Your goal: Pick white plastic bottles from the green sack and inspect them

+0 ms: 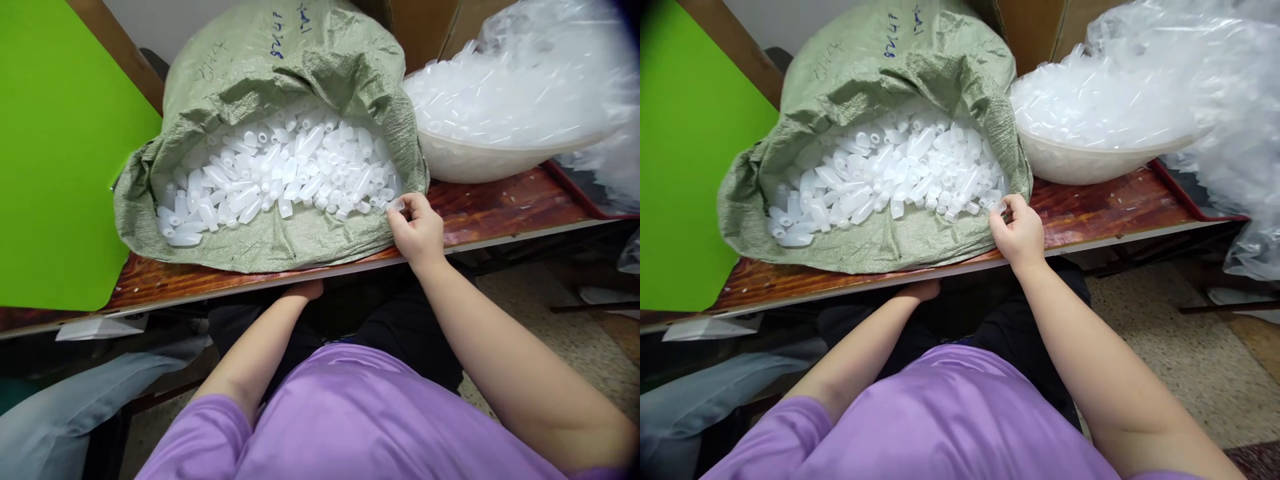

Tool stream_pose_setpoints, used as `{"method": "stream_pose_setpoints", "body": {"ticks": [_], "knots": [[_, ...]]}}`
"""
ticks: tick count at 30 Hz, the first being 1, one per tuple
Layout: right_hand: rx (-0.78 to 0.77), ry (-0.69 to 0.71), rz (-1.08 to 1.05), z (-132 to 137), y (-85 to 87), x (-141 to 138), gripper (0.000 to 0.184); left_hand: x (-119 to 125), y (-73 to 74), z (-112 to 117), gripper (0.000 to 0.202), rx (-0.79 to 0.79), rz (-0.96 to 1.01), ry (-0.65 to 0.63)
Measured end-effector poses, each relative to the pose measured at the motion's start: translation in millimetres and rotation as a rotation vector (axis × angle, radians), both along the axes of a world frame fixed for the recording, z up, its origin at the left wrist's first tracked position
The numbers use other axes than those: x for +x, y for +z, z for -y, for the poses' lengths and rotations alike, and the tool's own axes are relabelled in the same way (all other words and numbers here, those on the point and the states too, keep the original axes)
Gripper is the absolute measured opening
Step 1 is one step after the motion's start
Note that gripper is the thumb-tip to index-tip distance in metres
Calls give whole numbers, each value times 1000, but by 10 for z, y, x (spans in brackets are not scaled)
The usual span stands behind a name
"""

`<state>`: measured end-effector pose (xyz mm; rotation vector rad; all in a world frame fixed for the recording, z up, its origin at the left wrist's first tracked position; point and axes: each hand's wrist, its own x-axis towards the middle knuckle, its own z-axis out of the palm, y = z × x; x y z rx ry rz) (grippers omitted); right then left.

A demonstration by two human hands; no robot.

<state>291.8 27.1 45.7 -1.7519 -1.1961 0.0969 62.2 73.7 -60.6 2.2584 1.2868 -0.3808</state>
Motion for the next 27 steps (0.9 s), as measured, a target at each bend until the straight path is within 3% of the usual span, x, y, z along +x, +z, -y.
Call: {"method": "stream_pose_setpoints", "body": {"ticks": [3, 6, 9, 13, 21, 27], "knots": [[-41, 7, 10, -8, 3, 10, 17, -211, 327, 286, 27, 29, -18, -38], [-56, 24, 17, -13, 19, 16, 18, -541, 695, 577, 35, 166, 27, -31], [-58, 35, 16, -15, 44, 16, 17, -855, 918, 811, 37, 272, 78, -19], [-82, 38, 1, -15, 61, 20, 16, -1013, 962, 1002, 36, 306, 161, -68], [-124, 41, 2, -26, 61, 29, 18, -655, 1128, 1191, 36, 164, 210, -188], [-140, 47, 3, -29, 66, 33, 22, -624, 1077, 1261, 36, 141, 161, -193]]}}
